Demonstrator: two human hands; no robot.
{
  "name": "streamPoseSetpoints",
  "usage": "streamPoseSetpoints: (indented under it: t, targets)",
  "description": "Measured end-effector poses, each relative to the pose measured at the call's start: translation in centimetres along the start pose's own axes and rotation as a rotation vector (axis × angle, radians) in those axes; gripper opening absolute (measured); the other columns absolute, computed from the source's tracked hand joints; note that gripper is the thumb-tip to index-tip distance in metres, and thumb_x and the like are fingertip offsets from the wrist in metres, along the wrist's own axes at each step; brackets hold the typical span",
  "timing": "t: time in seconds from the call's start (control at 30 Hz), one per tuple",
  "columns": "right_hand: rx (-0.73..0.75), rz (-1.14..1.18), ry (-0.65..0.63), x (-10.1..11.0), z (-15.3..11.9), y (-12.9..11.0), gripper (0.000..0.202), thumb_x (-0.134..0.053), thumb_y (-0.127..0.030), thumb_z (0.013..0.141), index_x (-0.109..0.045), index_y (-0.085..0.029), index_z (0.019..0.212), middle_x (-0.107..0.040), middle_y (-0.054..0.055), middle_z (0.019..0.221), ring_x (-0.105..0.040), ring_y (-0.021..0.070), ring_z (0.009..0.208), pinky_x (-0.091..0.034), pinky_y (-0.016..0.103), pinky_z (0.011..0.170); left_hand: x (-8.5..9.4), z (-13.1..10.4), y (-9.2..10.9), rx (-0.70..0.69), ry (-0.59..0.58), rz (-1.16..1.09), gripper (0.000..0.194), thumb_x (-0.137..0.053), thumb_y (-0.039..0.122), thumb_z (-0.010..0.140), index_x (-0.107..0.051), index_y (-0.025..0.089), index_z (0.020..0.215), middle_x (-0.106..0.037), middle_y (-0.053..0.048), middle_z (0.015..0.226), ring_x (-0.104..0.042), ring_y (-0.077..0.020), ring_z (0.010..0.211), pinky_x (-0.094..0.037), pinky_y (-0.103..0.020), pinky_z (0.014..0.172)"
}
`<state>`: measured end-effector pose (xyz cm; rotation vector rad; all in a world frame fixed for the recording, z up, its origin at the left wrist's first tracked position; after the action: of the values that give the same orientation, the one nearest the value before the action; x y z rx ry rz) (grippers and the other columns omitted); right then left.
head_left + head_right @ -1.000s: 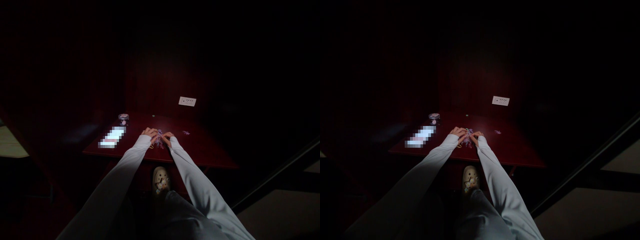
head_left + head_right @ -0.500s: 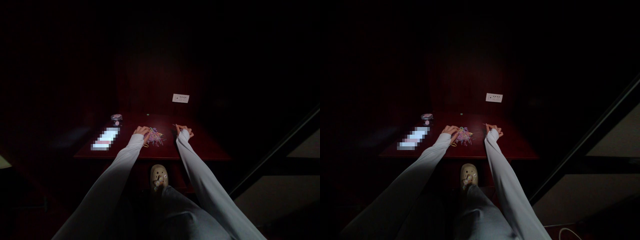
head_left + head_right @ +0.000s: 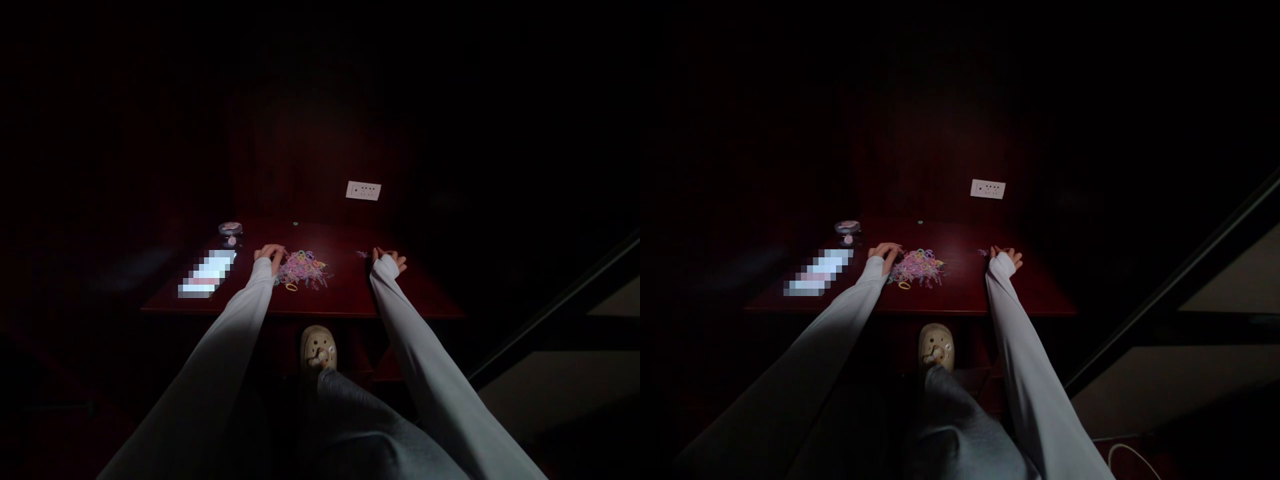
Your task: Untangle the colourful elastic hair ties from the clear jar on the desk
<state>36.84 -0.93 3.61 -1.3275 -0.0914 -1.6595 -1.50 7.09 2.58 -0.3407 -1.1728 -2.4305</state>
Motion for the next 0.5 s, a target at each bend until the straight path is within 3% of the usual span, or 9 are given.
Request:
streamPoseSetpoints:
  t: [0.13, 0.23, 0.3, 0.37, 0.5]
  targets:
    - [-0.053, 0.133, 0.103, 0.7, -1.1, 0.5, 0.045, -0.044, -0.038, 0.102, -0.075, -0.026, 0.133, -0.063, 0.014, 0.132, -0.043, 0.0344, 0.118, -0.028, 0.047, 0.097, 0.4, 0.3, -0.6, 0.101, 0.018, -0.046, 0.035, -0.042, 0.029, 0.103, -0.071, 0.024, 0.085, -0.079, -0.007, 0.112, -0.066, -0.0252, 0.112, -0.045, -0.044, 0.109]
    - [0.016, 0.216, 0.107, 0.5, -2.7, -1.7, 0.045, -0.046, -0.035, 0.099, -0.073, -0.027, 0.133, -0.063, 0.014, 0.13, -0.042, 0.0347, 0.116, -0.027, 0.047, 0.096, 0.6, 0.3, -0.6, 0.158, 0.065, -0.113, 0.047, -0.033, 0.032, 0.107, -0.069, 0.022, 0.079, -0.079, -0.009, 0.107, -0.067, -0.0259, 0.109, -0.046, -0.046, 0.11]
    - [0.096, 0.261, 0.056, -0.3, -4.8, -4.7, 0.043, -0.047, -0.034, 0.097, -0.074, -0.028, 0.13, -0.064, 0.013, 0.128, -0.042, 0.0345, 0.115, -0.028, 0.047, 0.096, 0.8, 0.3, -0.9, 0.196, 0.101, -0.169, 0.053, -0.027, 0.036, 0.108, -0.069, 0.022, 0.078, -0.08, -0.009, 0.104, -0.067, -0.0255, 0.107, -0.047, -0.046, 0.11]
    - [0.27, 0.303, -0.029, -1.3, -7.7, -9.1, 0.043, -0.048, -0.034, 0.099, -0.074, -0.029, 0.132, -0.065, 0.012, 0.128, -0.043, 0.0337, 0.115, -0.03, 0.045, 0.095, 1.0, 0.4, -1.5, 0.263, 0.146, -0.218, 0.058, -0.023, 0.043, 0.109, -0.069, 0.023, 0.079, -0.08, -0.009, 0.105, -0.068, -0.0251, 0.107, -0.05, -0.044, 0.108]
    - [0.838, 0.292, -0.264, -3.4, -15.5, -18.0, 0.039, -0.06, -0.042, 0.1, -0.072, -0.039, 0.136, -0.066, 0.007, 0.132, -0.046, 0.0307, 0.117, -0.034, 0.042, 0.099, 1.2, 0.7, -2.7, 0.37, 0.176, -0.335, 0.067, -0.016, 0.055, 0.108, -0.069, 0.022, 0.084, -0.08, -0.012, 0.107, -0.07, -0.0254, 0.105, -0.056, -0.042, 0.096]
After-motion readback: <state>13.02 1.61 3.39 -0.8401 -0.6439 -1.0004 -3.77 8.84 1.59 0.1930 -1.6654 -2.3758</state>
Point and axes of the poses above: each hand's wrist, its own z-axis towards the middle knuckle, its own x-axis out of the back of the hand, y = z × x, the point moved 8 cm from there along z, towards the middle knuckle
